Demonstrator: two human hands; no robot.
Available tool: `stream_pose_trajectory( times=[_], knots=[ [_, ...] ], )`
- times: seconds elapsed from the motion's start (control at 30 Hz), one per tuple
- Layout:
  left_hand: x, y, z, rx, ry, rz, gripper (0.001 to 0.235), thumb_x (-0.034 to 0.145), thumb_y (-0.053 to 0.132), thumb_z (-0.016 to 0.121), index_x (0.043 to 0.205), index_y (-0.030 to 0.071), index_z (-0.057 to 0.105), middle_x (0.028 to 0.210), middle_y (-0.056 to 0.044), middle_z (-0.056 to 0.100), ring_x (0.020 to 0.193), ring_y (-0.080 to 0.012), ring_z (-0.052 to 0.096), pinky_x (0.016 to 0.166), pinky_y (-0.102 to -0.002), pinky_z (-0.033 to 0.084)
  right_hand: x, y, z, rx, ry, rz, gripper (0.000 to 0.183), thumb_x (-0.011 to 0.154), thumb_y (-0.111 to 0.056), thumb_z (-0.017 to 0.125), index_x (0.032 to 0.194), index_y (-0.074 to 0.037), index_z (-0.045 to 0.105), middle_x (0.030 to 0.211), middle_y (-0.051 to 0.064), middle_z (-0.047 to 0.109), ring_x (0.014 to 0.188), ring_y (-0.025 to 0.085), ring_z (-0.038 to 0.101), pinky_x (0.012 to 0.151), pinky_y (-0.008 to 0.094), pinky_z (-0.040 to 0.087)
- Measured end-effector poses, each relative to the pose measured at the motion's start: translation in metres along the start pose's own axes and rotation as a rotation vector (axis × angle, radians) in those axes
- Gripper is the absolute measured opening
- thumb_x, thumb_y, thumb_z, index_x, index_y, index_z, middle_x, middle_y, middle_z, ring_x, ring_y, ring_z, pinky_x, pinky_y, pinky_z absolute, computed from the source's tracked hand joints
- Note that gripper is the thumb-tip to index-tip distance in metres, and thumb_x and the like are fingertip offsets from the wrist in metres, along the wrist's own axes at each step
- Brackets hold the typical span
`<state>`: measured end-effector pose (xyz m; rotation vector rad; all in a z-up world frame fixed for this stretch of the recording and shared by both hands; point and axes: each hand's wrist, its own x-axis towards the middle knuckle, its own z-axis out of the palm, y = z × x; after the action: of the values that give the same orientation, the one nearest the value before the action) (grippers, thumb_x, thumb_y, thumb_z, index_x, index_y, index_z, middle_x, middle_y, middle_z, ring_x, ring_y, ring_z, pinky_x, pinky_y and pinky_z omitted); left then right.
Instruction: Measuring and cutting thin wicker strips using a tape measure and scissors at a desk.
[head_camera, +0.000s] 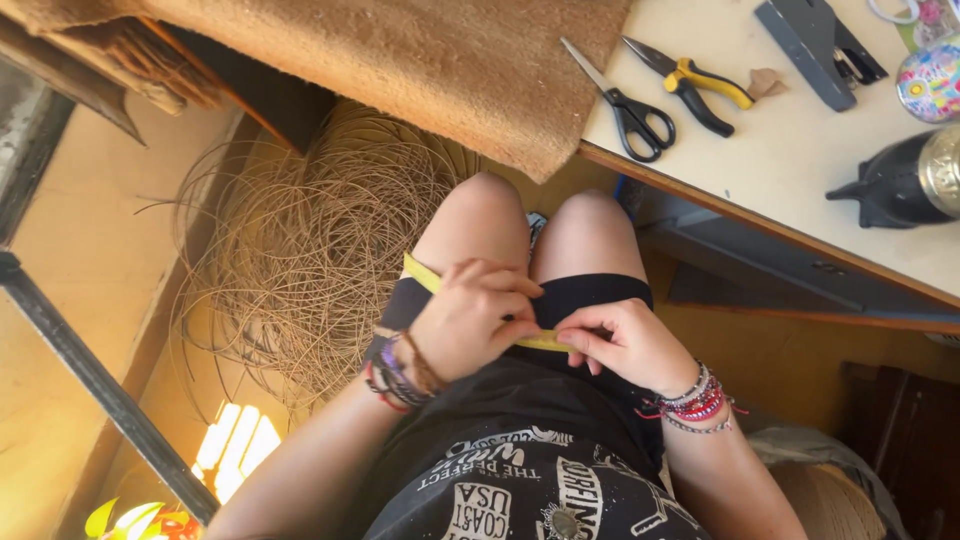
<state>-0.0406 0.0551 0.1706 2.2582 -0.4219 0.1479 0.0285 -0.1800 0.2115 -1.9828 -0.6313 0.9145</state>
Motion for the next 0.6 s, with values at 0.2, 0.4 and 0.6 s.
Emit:
stream_pose_trajectory(
  times=[0.2,0.4,0.6],
  knots=[
    [-0.002,0.005,-0.002,0.058,-0.127,-0.084,0.035,0.098,0.054,0.059,0.087,0.024,0.072,0.123,0.003,0.068,0.129,-0.0301,0.056,0.107,-0.052,0.037,-0.007,0.001,-0.006,0.008,0.045,0.008,0.015,0.090,-0.010,0.067,0.092,-0.006,0.081,0.056,0.008,0.075,0.038,0.010,0.062,0.041,0.024,0.055],
    [0.008,0.003,-0.045,-0.077,-0.203,-0.236,0.039,0.100,0.050,0.055,0.088,0.018,0.073,0.079,-0.008,0.077,0.086,-0.0365,0.074,0.082,-0.050,0.057,-0.015,0.009,-0.022,0.001,0.105,0.034,0.013,0.089,-0.010,0.069,0.093,-0.006,0.081,0.056,0.009,0.076,0.038,0.010,0.061,0.040,0.023,0.053],
    [-0.006,-0.012,-0.049,-0.073,-0.461,-0.310,0.054,0.085,0.059,0.069,0.115,0.014,0.069,0.107,-0.014,0.076,0.100,-0.0410,0.073,0.088,-0.054,0.059,-0.036,0.065,-0.040,0.005,0.113,0.188,0.019,0.095,-0.011,0.062,0.088,-0.004,0.078,0.063,0.012,0.078,0.047,0.015,0.069,0.044,0.028,0.056]
  ],
)
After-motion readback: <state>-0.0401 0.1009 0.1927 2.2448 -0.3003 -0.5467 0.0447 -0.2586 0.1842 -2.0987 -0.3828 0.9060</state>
